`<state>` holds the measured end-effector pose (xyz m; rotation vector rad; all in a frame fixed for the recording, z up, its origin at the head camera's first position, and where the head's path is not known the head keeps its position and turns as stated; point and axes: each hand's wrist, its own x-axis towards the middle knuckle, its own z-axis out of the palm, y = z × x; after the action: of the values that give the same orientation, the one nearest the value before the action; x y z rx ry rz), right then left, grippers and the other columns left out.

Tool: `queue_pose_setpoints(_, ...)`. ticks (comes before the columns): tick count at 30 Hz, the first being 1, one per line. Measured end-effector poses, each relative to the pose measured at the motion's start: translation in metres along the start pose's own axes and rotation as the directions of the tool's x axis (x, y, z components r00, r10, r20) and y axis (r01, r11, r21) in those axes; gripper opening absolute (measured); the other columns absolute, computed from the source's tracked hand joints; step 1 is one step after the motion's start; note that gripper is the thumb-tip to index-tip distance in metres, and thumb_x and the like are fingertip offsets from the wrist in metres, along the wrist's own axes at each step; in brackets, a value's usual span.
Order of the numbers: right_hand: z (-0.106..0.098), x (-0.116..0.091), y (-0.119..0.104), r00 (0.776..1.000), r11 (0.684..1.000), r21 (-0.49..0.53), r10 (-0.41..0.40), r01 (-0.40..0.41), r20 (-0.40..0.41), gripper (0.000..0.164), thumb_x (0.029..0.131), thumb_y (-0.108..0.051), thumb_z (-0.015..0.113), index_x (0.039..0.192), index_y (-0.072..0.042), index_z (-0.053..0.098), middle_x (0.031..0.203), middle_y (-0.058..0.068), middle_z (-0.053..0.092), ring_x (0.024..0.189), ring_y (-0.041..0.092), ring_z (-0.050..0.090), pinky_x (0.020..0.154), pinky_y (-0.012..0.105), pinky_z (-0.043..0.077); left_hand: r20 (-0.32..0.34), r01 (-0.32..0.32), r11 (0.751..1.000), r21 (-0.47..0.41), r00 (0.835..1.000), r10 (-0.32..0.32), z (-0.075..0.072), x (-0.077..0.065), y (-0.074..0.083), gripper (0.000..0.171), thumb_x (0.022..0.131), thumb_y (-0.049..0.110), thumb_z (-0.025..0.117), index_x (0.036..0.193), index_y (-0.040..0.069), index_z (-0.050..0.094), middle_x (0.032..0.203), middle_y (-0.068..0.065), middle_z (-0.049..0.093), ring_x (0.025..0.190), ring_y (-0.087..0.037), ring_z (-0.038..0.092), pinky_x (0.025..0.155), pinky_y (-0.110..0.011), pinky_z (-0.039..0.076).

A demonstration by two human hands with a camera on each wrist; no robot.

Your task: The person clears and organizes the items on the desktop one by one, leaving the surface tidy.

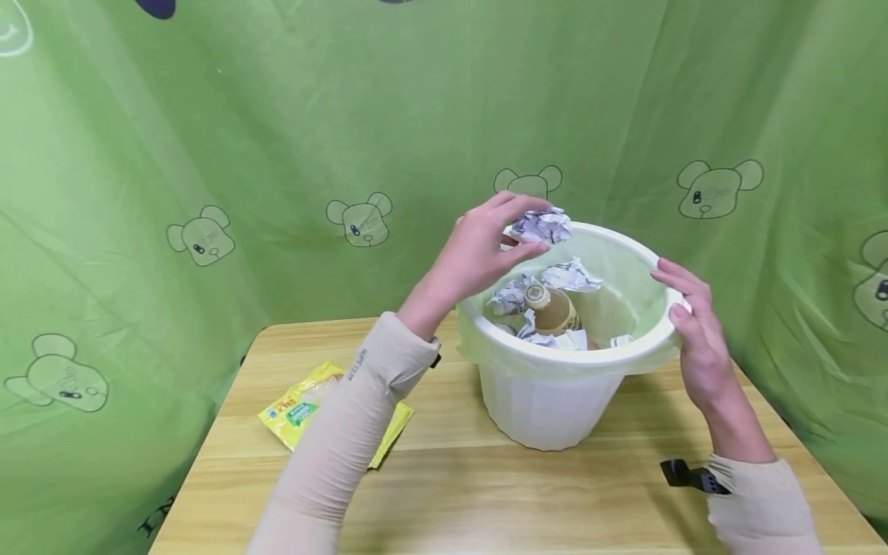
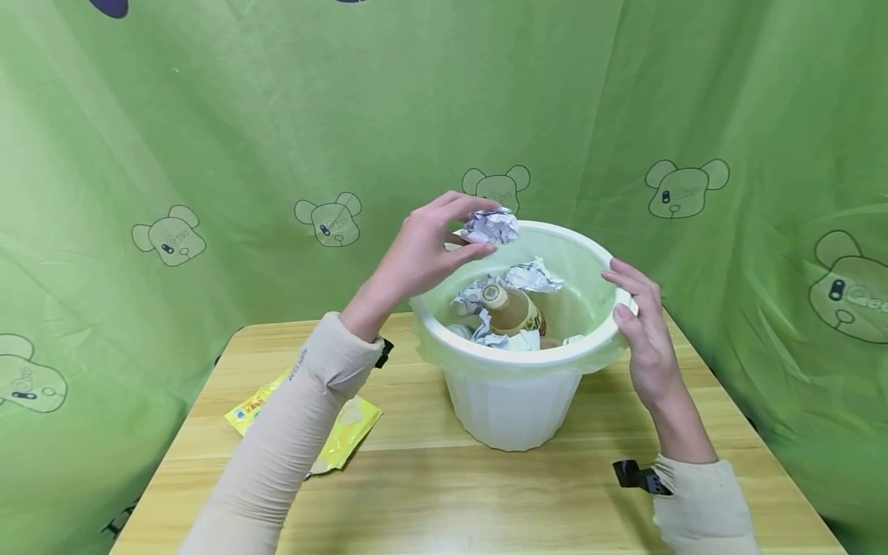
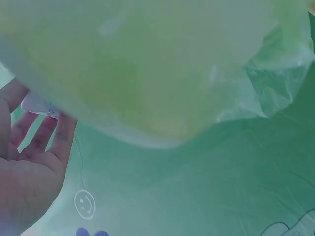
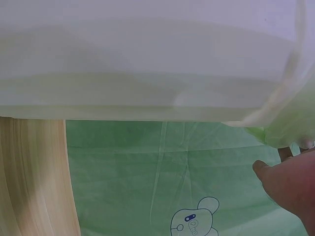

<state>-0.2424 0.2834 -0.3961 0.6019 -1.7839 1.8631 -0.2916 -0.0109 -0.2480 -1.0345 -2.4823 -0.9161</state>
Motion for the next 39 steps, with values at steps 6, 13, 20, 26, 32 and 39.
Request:
queue_pose_setpoints(6, 0.0, 0.0, 0.0, 1.0, 1.0, 0.004, -0.006, 0.006, 0.003, 0.048, 0.103, -0.012, 0.038, 0.147, 0.001, 0.053, 0.16, 0.006, 0.036, 0.148, 0.023, 0.027, 0.118, 0.021, 0.028, 0.041, 0.006, 1.0, 0.0, 0.999, -0.006, 0.009, 0.001, 0.005, 0.054, 0.095, 0.025, 0.076, 0.145, 0.016, 0.058, 0.137, -0.003, 0.062, 0.112, -0.014, 0.067, 0.091, -0.015, 0.057)
queue_pose_setpoints(13, -0.001, -0.001, 0.0, 1.0, 1.0, 0.019, -0.012, 0.012, 0.002, 0.048, 0.103, -0.011, 0.038, 0.146, 0.002, 0.053, 0.16, 0.006, 0.036, 0.148, 0.023, 0.026, 0.118, 0.02, 0.028, 0.092, 0.0, 1.0, 0.021, 0.996, -0.002, 0.017, 0.003, 0.008, 0.058, 0.096, 0.028, 0.075, 0.148, 0.017, 0.055, 0.142, -0.001, 0.059, 0.115, -0.012, 0.065, 0.098, -0.017, 0.054)
queue_pose_setpoints(20, -0.002, -0.001, 0.0, 1.0, 1.0, 0.016, -0.006, 0.006, -0.001, 0.048, 0.103, -0.012, 0.039, 0.147, 0.001, 0.053, 0.16, 0.006, 0.036, 0.149, 0.024, 0.026, 0.118, 0.02, 0.028, 0.209, -0.016, 0.999, -0.042, 0.978, 0.025, 0.028, 0.005, 0.01, 0.067, 0.095, 0.026, 0.075, 0.156, 0.017, 0.046, 0.157, -0.003, 0.048, 0.142, -0.015, 0.05, 0.106, -0.013, 0.049)
queue_pose_setpoints(26, -0.001, 0.0, 0.001, 1.0, 1.0, 0.025, -0.003, 0.003, 0.005, 0.048, 0.103, -0.012, 0.039, 0.147, 0.001, 0.053, 0.161, 0.006, 0.035, 0.149, 0.024, 0.025, 0.118, 0.019, 0.03, 0.213, -0.032, 0.997, -0.075, 0.976, 0.048, 0.032, 0.002, 0.008, 0.068, 0.094, 0.023, 0.076, 0.155, 0.015, 0.047, 0.159, -0.005, 0.046, 0.144, -0.019, 0.049, 0.101, -0.013, 0.052)
queue_pose_setpoints(32, -0.001, 0.001, 0.0, 1.0, 1.0, 0.017, -0.003, 0.003, 0.004, 0.048, 0.103, -0.012, 0.039, 0.147, 0.001, 0.053, 0.161, 0.006, 0.035, 0.149, 0.024, 0.025, 0.119, 0.019, 0.028, 0.202, -0.043, 0.997, -0.058, 0.978, 0.053, 0.031, -0.003, 0.003, 0.067, 0.094, 0.024, 0.077, 0.154, 0.016, 0.048, 0.158, -0.004, 0.048, 0.142, -0.02, 0.05, 0.097, -0.01, 0.053)
queue_pose_setpoints(39, -0.001, 0.0, 0.001, 1.0, 1.0, 0.017, -0.004, 0.003, 0.001, 0.048, 0.103, -0.012, 0.039, 0.147, 0.001, 0.053, 0.16, 0.006, 0.036, 0.149, 0.025, 0.024, 0.122, 0.022, 0.024, 0.189, -0.051, 0.999, -0.011, 0.981, 0.052, 0.03, -0.006, 0.0, 0.065, 0.095, 0.029, 0.076, 0.153, 0.018, 0.049, 0.155, -0.003, 0.051, 0.136, -0.019, 0.055, 0.101, -0.015, 0.053)
